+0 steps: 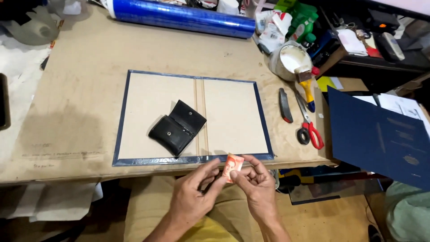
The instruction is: The person handles money from a wallet and then manually smooths a clear plastic film over a cardboard folder to laminate it.
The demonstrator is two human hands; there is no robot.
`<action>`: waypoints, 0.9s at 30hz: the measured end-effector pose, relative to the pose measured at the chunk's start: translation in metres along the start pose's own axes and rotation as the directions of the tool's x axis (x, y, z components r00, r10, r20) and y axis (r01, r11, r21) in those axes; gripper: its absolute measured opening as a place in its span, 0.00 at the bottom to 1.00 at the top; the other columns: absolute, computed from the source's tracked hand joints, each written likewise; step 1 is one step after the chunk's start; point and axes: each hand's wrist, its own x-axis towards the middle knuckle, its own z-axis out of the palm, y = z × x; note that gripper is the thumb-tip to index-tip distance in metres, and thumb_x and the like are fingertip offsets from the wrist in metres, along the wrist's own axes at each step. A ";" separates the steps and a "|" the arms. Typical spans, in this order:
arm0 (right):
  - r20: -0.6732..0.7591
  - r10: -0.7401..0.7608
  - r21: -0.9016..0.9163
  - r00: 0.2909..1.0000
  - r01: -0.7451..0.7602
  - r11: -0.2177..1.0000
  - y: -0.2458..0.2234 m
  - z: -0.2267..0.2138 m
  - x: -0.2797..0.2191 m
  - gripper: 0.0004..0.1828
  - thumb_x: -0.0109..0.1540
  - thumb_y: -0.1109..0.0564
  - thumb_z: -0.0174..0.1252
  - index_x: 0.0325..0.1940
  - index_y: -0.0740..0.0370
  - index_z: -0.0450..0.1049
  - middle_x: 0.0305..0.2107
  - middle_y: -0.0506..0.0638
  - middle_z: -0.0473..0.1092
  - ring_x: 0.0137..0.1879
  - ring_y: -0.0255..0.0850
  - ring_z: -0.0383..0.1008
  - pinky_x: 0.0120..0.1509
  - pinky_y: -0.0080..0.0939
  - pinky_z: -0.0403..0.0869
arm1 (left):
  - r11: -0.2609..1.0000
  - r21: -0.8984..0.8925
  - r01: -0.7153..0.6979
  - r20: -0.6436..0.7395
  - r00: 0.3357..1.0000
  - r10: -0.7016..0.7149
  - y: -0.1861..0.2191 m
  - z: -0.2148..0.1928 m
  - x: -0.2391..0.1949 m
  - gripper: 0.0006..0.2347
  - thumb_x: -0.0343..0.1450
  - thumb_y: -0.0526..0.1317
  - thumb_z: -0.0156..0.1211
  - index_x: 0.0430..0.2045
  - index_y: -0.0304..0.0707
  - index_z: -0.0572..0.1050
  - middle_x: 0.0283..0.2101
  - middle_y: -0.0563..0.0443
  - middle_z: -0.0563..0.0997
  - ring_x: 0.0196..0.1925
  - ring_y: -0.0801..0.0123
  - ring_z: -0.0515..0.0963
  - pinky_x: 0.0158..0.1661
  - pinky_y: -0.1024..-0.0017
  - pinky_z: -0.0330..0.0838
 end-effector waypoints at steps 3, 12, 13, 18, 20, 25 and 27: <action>-0.011 -0.054 -0.113 0.998 0.053 0.992 -0.001 -0.001 -0.007 0.25 0.55 0.70 0.69 0.56 0.69 0.75 0.26 0.56 0.80 0.33 0.38 0.79 0.44 0.36 0.79 | 0.990 -0.088 0.112 0.059 0.992 -0.107 0.008 0.007 0.001 0.21 0.67 0.45 0.69 0.52 0.35 0.78 0.46 0.44 0.87 0.44 0.70 0.90 0.48 0.76 0.85; 0.131 -0.076 -0.242 0.988 0.106 0.964 0.002 -0.011 -0.019 0.20 0.54 0.68 0.72 0.49 0.66 0.78 0.23 0.50 0.79 0.28 0.35 0.79 0.37 0.35 0.82 | 0.802 -0.289 0.523 0.356 0.836 -0.417 0.012 0.007 0.008 0.18 0.68 0.43 0.63 0.54 0.45 0.78 0.48 0.43 0.88 0.44 0.69 0.90 0.39 0.72 0.91; 0.137 0.009 -0.194 0.991 0.018 0.981 0.000 -0.014 -0.018 0.20 0.52 0.70 0.73 0.47 0.66 0.79 0.25 0.53 0.80 0.29 0.39 0.82 0.36 0.38 0.85 | 0.785 -0.380 0.489 0.358 0.860 -0.363 0.007 0.007 0.007 0.13 0.70 0.37 0.62 0.47 0.36 0.81 0.45 0.43 0.89 0.39 0.67 0.90 0.32 0.74 0.92; 0.110 0.081 -0.007 0.991 -0.080 0.997 0.008 -0.030 -0.011 0.17 0.54 0.71 0.69 0.46 0.70 0.77 0.28 0.58 0.80 0.32 0.44 0.81 0.40 0.43 0.83 | 0.698 -0.484 0.527 0.386 0.845 -0.370 -0.009 0.004 0.003 0.13 0.72 0.33 0.58 0.50 0.34 0.80 0.44 0.42 0.89 0.37 0.71 0.87 0.36 0.76 0.86; 0.086 0.072 -0.015 0.994 -0.071 0.997 0.008 -0.030 -0.011 0.20 0.53 0.69 0.70 0.49 0.71 0.77 0.28 0.59 0.81 0.32 0.45 0.83 0.41 0.45 0.83 | 0.686 -0.488 0.539 0.396 0.838 -0.376 -0.014 0.004 0.000 0.13 0.72 0.35 0.59 0.51 0.33 0.78 0.42 0.40 0.89 0.36 0.68 0.88 0.37 0.74 0.88; 0.071 0.116 -0.053 0.991 -0.113 0.992 0.011 -0.032 -0.011 0.26 0.55 0.70 0.67 0.57 0.70 0.75 0.28 0.58 0.81 0.35 0.45 0.82 0.46 0.46 0.82 | 0.629 -0.486 0.607 0.409 0.794 -0.450 -0.016 0.002 -0.001 0.15 0.71 0.37 0.59 0.51 0.33 0.79 0.44 0.38 0.88 0.40 0.63 0.89 0.37 0.68 0.90; 0.061 0.130 -0.069 0.990 -0.126 0.990 0.010 -0.033 -0.011 0.27 0.55 0.69 0.68 0.59 0.69 0.74 0.28 0.57 0.80 0.35 0.44 0.81 0.46 0.44 0.81 | 0.640 -0.472 0.606 0.407 0.794 -0.451 -0.016 0.001 -0.002 0.16 0.72 0.38 0.59 0.53 0.34 0.78 0.44 0.39 0.89 0.39 0.64 0.89 0.34 0.68 0.90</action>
